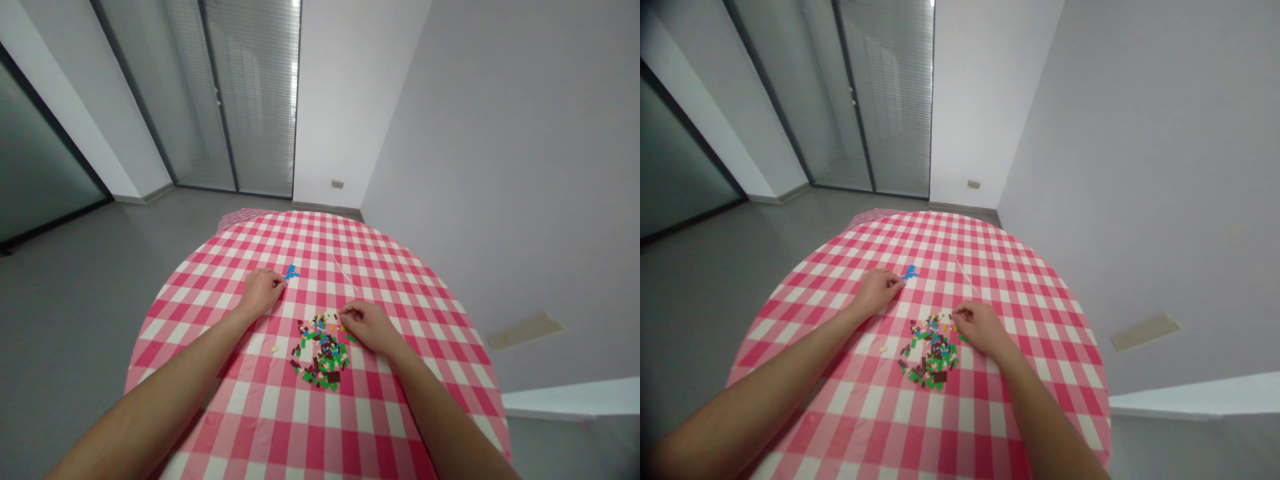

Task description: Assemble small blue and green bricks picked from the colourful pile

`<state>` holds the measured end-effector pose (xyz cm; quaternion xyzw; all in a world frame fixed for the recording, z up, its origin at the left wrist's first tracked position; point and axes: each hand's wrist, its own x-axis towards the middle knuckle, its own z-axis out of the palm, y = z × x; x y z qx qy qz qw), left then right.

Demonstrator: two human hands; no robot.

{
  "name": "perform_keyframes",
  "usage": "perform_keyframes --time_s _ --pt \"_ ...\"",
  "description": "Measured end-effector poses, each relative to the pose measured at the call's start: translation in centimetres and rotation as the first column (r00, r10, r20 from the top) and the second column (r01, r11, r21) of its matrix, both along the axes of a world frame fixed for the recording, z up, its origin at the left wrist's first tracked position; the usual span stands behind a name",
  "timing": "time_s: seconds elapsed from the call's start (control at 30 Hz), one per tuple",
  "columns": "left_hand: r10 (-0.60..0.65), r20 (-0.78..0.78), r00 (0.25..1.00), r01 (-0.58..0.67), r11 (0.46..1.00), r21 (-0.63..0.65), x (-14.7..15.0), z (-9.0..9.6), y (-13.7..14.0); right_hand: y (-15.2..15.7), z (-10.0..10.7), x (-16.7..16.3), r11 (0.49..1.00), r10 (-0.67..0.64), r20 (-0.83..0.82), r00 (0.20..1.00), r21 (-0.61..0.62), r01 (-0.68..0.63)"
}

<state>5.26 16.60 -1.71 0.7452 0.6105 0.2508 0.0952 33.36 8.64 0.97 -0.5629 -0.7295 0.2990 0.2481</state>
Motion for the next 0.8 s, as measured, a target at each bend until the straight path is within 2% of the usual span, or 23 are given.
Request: perform_keyframes --time_s 0.13,0.23,0.57,0.8 --pt "0.004 0.01 1.0 -0.004 1.0 -0.003 0.1 0.0 0.0 -0.4 1.1 1.7 0.98 0.101 0.064 0.993 -0.18 -0.088" --pt "-0.001 0.014 1.0 0.001 1.0 -0.001 0.0 -0.1 0.1 -0.6 1.6 2.1 0.953 0.136 0.131 0.982 -0.288 -0.094" --pt "-0.012 0.02 1.0 0.012 1.0 0.015 0.1 -0.1 0.2 -0.7 1.5 1.7 0.968 0.155 0.227 0.962 -0.227 -0.102" --pt "0.019 0.022 1.0 -0.019 1.0 0.013 0.2 0.0 0.1 -0.6 1.0 1.5 0.976 0.112 0.155 0.982 -0.204 -0.079"
